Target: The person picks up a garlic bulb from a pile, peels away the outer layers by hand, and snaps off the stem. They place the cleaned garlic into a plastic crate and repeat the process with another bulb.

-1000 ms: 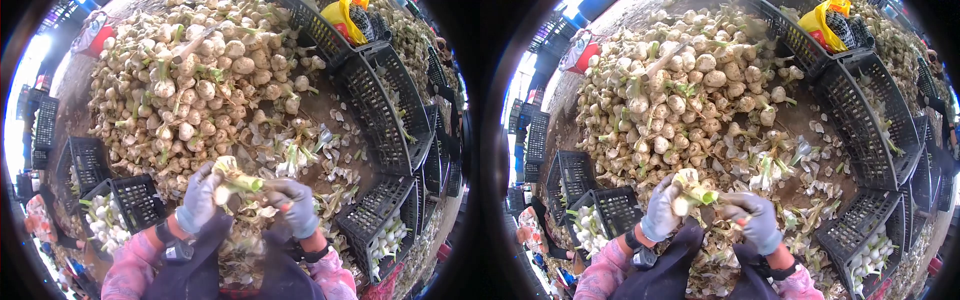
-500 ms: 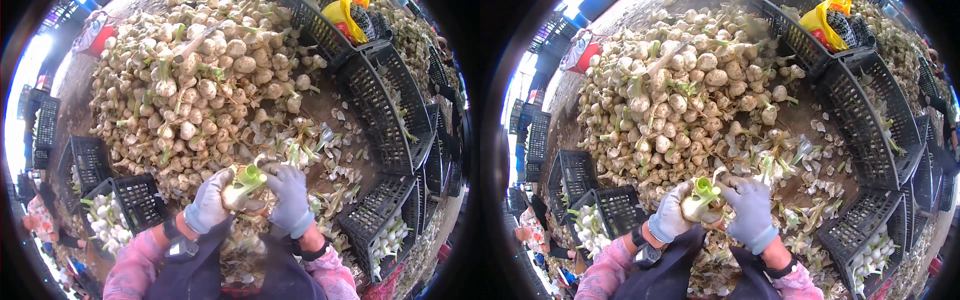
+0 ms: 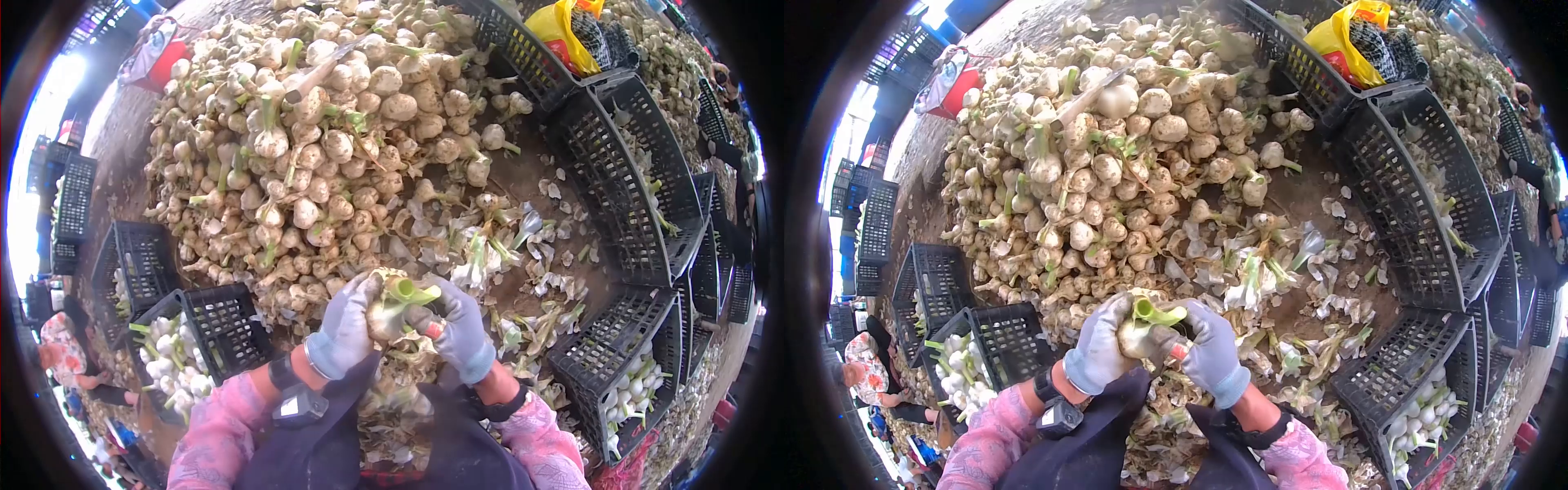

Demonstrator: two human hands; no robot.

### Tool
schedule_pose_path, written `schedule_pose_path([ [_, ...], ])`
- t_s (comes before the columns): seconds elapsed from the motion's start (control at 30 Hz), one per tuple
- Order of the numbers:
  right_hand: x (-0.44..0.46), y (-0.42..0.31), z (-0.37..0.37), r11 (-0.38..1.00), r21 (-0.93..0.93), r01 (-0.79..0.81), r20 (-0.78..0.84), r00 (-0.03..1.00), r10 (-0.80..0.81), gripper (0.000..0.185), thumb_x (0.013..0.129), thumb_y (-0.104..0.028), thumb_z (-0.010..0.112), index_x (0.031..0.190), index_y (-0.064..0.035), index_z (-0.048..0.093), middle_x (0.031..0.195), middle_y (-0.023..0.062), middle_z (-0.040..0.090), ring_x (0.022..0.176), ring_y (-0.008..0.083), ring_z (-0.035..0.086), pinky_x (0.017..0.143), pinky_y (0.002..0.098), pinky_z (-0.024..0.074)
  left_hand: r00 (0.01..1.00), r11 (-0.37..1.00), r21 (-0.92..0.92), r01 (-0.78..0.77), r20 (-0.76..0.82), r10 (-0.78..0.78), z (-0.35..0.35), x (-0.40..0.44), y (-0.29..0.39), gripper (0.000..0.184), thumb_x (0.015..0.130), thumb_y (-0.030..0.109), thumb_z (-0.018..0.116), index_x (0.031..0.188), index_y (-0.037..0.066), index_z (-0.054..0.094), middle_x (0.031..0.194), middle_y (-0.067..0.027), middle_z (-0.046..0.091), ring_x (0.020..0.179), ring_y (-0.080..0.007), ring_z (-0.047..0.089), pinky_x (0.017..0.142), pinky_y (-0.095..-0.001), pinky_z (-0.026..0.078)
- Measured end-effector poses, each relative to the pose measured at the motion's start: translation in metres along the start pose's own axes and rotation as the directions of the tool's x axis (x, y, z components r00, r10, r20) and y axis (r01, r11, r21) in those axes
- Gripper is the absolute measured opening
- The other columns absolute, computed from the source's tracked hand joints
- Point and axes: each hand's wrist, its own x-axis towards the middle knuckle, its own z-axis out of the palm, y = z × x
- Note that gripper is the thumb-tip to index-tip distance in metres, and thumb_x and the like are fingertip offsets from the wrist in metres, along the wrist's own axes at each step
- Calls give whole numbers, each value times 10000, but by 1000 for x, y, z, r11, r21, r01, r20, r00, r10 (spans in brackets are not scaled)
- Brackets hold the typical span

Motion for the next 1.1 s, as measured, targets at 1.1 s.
schedule_pose_path([
  [1.1, -10, -17, -5, 910, 403, 92, -313, 949, 43, 241, 966, -152, 547, 1121, 23, 602, 885, 32, 646, 744, 84, 590, 685, 231, 481, 306, 157, 267, -951, 732, 608, 31, -20, 34, 187, 958, 229, 599, 941, 47, 559, 991, -116, 588, 850, -270, 594, 741, -404, 486],
])
